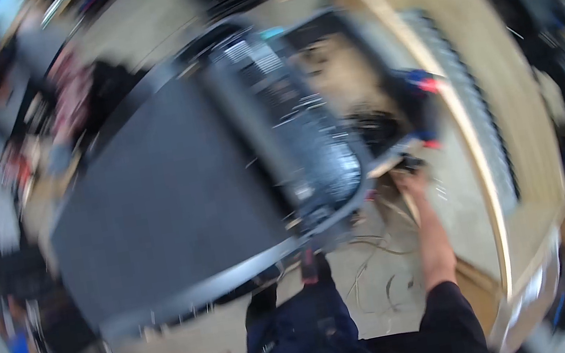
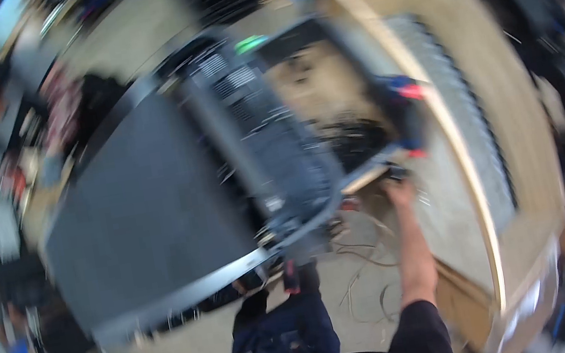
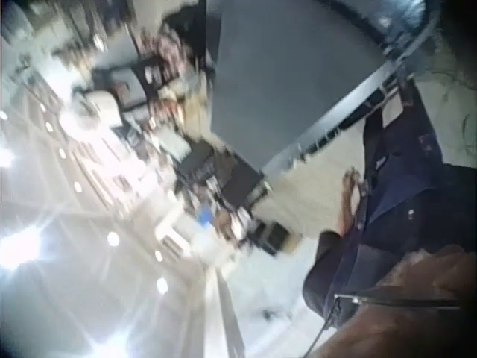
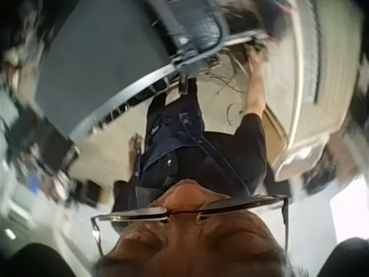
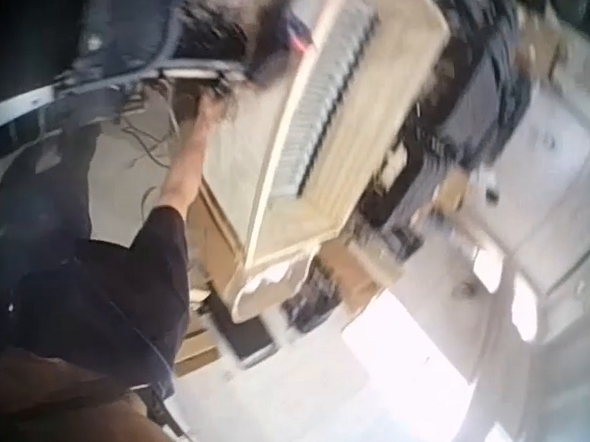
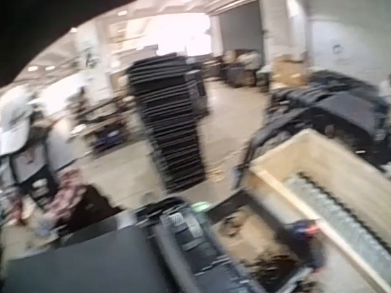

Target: Assembling the base and belt components of a treadmill using power tools in a manufacturing setting.

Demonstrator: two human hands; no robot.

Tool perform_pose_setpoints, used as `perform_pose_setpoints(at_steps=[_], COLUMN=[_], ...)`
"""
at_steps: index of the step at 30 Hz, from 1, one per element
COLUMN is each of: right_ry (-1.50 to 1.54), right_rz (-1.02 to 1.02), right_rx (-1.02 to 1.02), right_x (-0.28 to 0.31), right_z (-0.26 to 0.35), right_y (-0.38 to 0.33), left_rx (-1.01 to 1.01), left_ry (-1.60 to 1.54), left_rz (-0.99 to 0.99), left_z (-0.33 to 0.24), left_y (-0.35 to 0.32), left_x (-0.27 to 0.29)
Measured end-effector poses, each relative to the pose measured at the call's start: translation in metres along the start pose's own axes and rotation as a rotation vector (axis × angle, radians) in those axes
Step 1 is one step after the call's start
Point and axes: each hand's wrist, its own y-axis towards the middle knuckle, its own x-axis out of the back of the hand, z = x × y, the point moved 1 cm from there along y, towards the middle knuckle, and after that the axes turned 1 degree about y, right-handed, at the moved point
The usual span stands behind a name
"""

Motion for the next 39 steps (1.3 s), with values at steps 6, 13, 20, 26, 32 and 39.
perform_pose_setpoints(at_steps=[6, 13, 20, 26, 32, 39], right_ry=[0.551, 0.3, 0.502, 0.759, 1.1, 1.151], right_rz=[-0.044, 0.038, -0.144, -0.092, 0.281, 0.863], right_rx=[0.043, -0.052, 0.214, 0.285, 0.479, 0.509], right_x=[-0.011, 0.012, 0.145, 0.167, 0.16, 0.069], right_z=[0.004, 0.103, 0.203, 0.289, 0.32, 0.409], right_y=[0.035, -0.07, -0.232, -0.388, -0.499, -0.611], left_rx=[-0.299, -0.66, -0.978, -1.126, -1.166, -1.167], left_ry=[0.732, 0.86, 0.883, 0.814, 0.814, 0.704], left_rz=[-0.919, -1.143, -1.356, -1.615, -1.515, -1.23], left_z=[-0.009, -0.062, -0.18, -0.243, -0.261, -0.253], left_y=[0.015, 0.032, 0.051, 0.048, 0.05, 0.014], left_x=[-0.079, -0.058, -0.002, 0.054, 0.057, 0.059])
